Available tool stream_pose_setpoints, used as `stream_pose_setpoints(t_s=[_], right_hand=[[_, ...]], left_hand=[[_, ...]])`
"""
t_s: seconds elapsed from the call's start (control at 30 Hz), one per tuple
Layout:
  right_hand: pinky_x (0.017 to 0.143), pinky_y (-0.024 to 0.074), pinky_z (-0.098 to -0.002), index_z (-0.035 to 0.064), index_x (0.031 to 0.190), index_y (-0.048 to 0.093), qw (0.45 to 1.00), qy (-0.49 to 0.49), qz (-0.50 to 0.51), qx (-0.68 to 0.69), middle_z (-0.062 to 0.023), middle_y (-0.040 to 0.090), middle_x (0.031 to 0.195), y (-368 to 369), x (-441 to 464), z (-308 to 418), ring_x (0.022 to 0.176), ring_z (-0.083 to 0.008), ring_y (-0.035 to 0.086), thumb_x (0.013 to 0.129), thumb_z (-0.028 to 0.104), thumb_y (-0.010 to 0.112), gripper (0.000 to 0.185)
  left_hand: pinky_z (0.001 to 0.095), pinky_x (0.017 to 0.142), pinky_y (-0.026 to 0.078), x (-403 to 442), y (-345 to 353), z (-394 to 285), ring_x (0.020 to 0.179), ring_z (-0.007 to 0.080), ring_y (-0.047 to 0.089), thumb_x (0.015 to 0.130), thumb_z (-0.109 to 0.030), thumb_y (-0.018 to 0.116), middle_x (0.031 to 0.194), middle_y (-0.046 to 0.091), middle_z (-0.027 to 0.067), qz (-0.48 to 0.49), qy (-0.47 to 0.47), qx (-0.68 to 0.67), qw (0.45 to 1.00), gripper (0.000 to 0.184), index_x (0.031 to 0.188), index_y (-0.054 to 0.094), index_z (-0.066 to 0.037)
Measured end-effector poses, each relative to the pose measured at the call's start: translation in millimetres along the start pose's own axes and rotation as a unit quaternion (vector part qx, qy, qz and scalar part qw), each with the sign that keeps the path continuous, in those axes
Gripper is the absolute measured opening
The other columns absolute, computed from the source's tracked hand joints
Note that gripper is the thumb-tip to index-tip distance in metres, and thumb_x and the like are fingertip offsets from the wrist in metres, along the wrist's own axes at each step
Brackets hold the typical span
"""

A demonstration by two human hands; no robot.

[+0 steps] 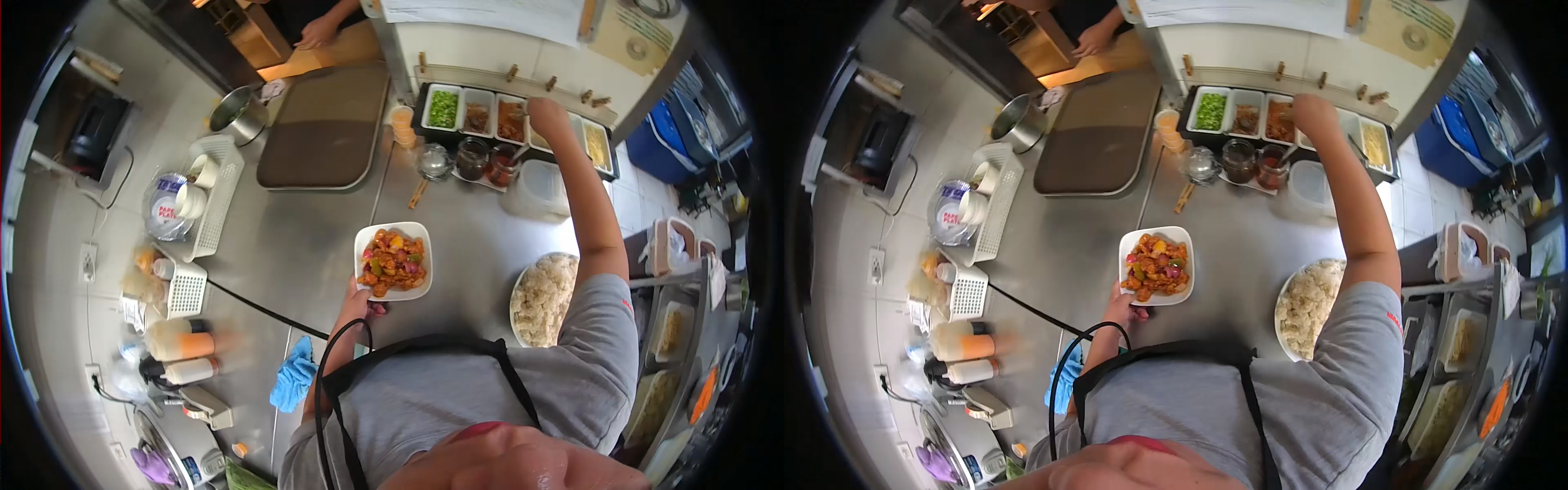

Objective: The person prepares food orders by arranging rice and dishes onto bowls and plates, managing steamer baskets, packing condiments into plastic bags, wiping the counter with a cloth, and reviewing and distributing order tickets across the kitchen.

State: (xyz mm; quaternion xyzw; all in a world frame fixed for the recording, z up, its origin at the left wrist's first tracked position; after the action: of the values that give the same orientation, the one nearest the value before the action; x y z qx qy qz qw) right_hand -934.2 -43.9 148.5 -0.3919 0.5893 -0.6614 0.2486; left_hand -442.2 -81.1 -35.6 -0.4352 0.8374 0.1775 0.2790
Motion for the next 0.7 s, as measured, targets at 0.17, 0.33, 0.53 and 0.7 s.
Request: stream_pose_setpoints(t_s=[0.17, 0.33, 0.53, 0.7], right_hand=[[0.067, 0.0452, -0.0387, 0.0037, 0.076, 0.058, 0.996, -0.023, 0.089, -0.001, -0.0164, 0.058, 0.082, 46.7, -11.2, -10.4, 0.081, -0.0298, 0.056, 0.069, 0.006, 0.045, 0.014], [0.065, 0.0476, -0.0384, 0.0052, 0.080, 0.062, 0.998, 0.048, 0.023, -0.013, -0.0142, 0.060, 0.089, 28.4, 8.0, -15.7, 0.080, -0.0278, 0.059, 0.073, 0.013, 0.045, 0.020], [0.064, 0.0478, -0.0374, 0.0051, 0.080, 0.062, 0.996, 0.060, 0.005, -0.063, -0.0129, 0.060, 0.090, 19.3, 16.2, -2.0, 0.080, -0.0274, 0.059, 0.074, 0.013, 0.045, 0.019], [0.065, 0.0465, -0.0380, 0.0024, 0.078, 0.061, 0.994, 0.075, 0.070, 0.037, -0.0162, 0.059, 0.085, 65.6, 23.0, -26.5, 0.077, -0.0307, 0.058, 0.071, 0.010, 0.046, 0.018]], left_hand=[[0.0283, 0.034, 0.046, 4.7, -2.2, 3.1, 0.042, 0.0180, 0.052, 0.073, -0.008, 0.034, 0.077, 0.053, 0.0153, 0.007, -0.001, -0.005, 1.000, 0.047, 0.119, 0.023, -0.012], [0.0280, 0.036, 0.046, 0.4, -0.3, -1.7, 0.043, 0.0181, 0.052, 0.073, -0.008, 0.032, 0.080, 0.053, 0.0158, 0.011, 0.006, 0.005, 1.000, 0.047, 0.119, 0.024, -0.010], [0.0275, 0.037, 0.045, -1.4, 1.0, -1.4, 0.045, 0.0177, 0.051, 0.076, -0.009, 0.035, 0.079, 0.053, 0.0141, 0.021, 0.011, -0.013, 1.000, 0.046, 0.120, 0.025, -0.012], [0.0274, 0.037, 0.045, -3.2, -0.6, -2.4, 0.044, 0.0176, 0.051, 0.076, -0.009, 0.036, 0.077, 0.053, 0.0138, 0.007, 0.009, -0.020, 1.000, 0.045, 0.119, 0.025, -0.012]])
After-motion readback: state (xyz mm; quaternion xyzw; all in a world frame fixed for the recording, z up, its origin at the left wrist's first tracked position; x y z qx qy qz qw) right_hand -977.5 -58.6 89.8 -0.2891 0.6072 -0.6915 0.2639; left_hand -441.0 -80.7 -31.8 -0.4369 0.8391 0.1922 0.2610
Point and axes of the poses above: each hand's wrist, its own x-axis towards the middle knuckle, its own y-axis out of the palm, z = x × y, the point moved 9 cm from there along x, towards the middle knuckle
